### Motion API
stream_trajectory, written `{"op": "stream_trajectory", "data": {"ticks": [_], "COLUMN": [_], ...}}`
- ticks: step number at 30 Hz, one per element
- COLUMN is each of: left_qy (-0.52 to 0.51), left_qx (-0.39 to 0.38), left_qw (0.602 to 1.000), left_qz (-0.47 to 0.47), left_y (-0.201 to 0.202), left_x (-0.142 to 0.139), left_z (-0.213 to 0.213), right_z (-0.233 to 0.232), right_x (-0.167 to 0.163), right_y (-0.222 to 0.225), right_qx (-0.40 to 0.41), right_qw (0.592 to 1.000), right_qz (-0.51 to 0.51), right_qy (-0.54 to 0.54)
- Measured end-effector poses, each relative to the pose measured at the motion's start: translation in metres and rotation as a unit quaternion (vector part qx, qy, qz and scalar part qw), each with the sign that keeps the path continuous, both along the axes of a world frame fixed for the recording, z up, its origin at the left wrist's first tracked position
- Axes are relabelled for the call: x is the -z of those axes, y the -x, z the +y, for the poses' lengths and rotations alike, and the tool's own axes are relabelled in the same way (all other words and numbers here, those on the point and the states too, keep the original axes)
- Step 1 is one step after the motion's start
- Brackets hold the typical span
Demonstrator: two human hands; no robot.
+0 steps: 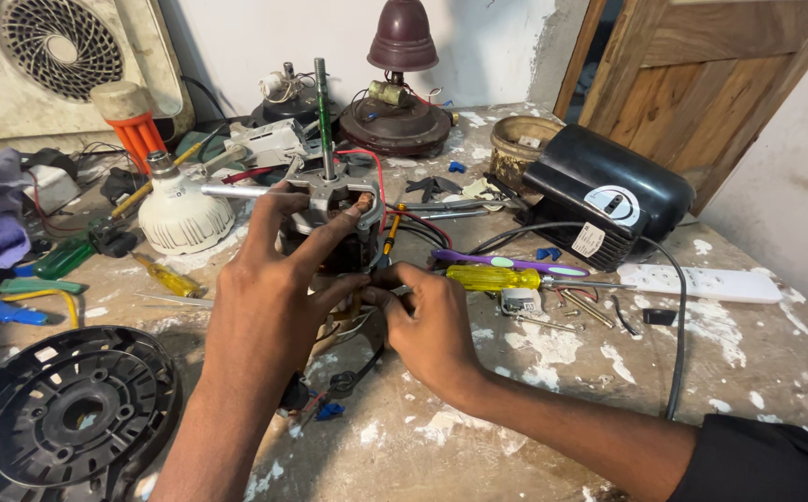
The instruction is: The person works on a disassembled electric fan motor at a cluttered workbench. They first manipulate the motor housing and rotor by hand, then use a screwdriver to loosen and adjust components on the motor's lower assembly, repositioning the unit repeatedly while working on its parts.
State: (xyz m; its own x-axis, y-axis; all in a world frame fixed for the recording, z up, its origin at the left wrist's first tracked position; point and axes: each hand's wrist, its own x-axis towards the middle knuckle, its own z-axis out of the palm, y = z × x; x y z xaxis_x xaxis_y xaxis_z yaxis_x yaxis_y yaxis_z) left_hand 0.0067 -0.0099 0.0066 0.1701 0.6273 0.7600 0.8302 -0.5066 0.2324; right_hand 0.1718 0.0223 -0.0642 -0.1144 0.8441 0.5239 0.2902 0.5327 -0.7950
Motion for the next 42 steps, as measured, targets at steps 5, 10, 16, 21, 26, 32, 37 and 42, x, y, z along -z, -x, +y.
{"op": "stream_trajectory", "data": {"ticks": [5, 10, 16, 21, 26, 32, 37, 42], "left_qy": [-0.016, -0.017, 0.003, 0.038, 0.051, 0.038, 0.007, 0.016], "left_qx": [0.000, 0.002, -0.005, -0.019, -0.039, -0.059, -0.056, -0.038], "left_qw": [1.000, 1.000, 1.000, 0.998, 0.997, 0.996, 0.995, 0.996], "left_qz": [0.008, 0.007, 0.023, 0.045, 0.053, 0.064, 0.080, 0.075], "left_y": [0.000, 0.002, 0.001, -0.003, -0.008, -0.011, -0.009, -0.004], "left_x": [0.001, 0.001, -0.003, -0.006, -0.007, -0.006, -0.006, -0.006], "left_z": [0.000, 0.001, -0.001, -0.003, -0.004, -0.002, -0.001, 0.002], "right_z": [0.004, 0.006, 0.006, 0.009, 0.007, 0.007, 0.014, 0.040], "right_x": [0.004, 0.006, 0.006, 0.004, 0.001, -0.009, -0.024, -0.038], "right_y": [0.001, -0.002, -0.005, -0.004, -0.005, -0.008, -0.020, -0.031], "right_qx": [0.026, 0.011, 0.002, 0.004, -0.001, 0.046, 0.039, -0.102], "right_qw": [0.999, 0.998, 0.996, 0.995, 0.993, 0.991, 0.976, 0.962], "right_qz": [-0.022, -0.032, -0.051, -0.057, -0.057, -0.086, -0.121, -0.157], "right_qy": [-0.016, -0.049, -0.078, -0.081, -0.105, -0.096, -0.179, -0.199]}}
